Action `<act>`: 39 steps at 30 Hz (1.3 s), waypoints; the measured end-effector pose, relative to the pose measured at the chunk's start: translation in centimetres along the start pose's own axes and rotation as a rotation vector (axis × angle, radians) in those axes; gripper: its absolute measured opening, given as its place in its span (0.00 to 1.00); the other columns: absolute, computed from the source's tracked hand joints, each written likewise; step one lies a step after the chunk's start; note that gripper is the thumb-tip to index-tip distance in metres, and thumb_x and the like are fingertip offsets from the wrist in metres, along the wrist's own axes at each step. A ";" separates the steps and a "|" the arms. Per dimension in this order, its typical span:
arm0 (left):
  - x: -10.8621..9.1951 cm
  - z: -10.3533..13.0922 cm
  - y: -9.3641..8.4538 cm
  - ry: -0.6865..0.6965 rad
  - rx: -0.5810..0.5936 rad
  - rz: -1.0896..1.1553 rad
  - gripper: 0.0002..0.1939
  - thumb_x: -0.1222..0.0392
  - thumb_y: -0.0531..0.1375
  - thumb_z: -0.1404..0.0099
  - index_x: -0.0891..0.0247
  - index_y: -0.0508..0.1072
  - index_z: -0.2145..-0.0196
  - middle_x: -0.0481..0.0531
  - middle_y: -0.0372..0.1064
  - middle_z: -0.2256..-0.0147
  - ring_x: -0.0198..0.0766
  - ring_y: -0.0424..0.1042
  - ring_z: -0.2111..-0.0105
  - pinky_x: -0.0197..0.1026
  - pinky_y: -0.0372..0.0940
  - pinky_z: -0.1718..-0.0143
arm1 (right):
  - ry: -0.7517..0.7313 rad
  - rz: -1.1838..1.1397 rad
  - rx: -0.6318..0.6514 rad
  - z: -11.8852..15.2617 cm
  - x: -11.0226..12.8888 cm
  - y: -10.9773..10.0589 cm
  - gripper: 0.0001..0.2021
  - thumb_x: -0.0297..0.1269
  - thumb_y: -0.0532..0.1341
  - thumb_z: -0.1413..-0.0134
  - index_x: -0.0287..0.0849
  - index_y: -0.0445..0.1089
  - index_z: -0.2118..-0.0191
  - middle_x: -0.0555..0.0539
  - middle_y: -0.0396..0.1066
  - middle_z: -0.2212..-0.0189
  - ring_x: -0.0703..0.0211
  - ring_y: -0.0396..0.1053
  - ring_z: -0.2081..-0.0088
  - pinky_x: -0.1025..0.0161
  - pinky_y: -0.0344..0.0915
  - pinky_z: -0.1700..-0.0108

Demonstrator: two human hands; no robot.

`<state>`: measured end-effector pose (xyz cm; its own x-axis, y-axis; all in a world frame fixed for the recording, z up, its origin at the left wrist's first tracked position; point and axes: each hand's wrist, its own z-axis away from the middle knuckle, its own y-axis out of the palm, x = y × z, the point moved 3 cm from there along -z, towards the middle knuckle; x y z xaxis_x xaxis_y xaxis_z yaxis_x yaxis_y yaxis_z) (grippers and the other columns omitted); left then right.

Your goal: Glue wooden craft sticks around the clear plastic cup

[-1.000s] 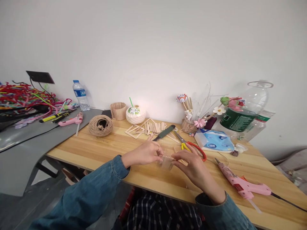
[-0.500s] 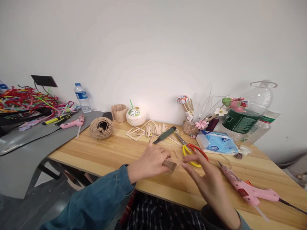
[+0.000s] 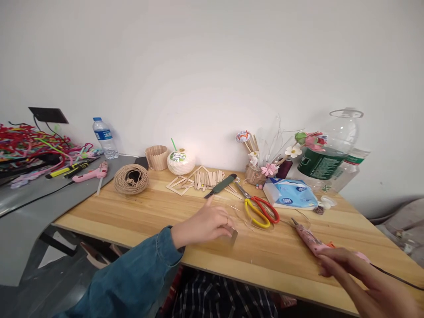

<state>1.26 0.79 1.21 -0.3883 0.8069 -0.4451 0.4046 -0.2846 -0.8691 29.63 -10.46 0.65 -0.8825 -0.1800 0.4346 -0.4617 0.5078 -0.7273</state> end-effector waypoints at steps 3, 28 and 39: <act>0.2 -0.3 -0.3 -0.006 0.003 -0.042 0.12 0.61 0.58 0.36 0.56 0.72 0.54 0.51 0.73 0.56 0.39 0.68 0.52 0.54 0.38 0.39 | -0.020 0.006 0.024 -0.2 -0.4 1.2 0.22 0.58 0.55 0.51 0.47 0.72 0.60 0.47 0.76 0.62 0.52 0.75 0.64 0.64 0.72 0.70; 14.8 -0.9 -3.0 -0.510 -0.637 0.523 0.12 0.54 0.59 0.44 0.68 0.74 0.72 0.54 0.76 0.70 0.42 0.74 0.65 0.42 0.66 0.59 | -0.235 -0.041 0.075 -1.4 5.5 4.9 0.16 0.51 0.56 0.45 0.46 0.69 0.58 0.47 0.76 0.63 0.57 0.75 0.66 0.65 0.73 0.67; 11.7 -4.2 -3.8 -0.434 -0.697 0.498 0.11 0.60 0.55 0.41 0.68 0.71 0.63 0.58 0.74 0.60 0.41 0.72 0.58 0.42 0.64 0.53 | -0.265 0.137 0.355 -4.0 17.8 15.6 0.44 0.37 0.72 0.67 0.37 0.56 0.41 0.27 0.47 0.38 0.28 0.50 0.40 0.35 0.57 0.46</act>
<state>-1.35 13.51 0.15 -0.2551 0.3744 -0.8915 0.9531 -0.0581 -0.2971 7.11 -2.36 -0.85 -0.9086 -0.3642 0.2045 -0.3007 0.2307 -0.9254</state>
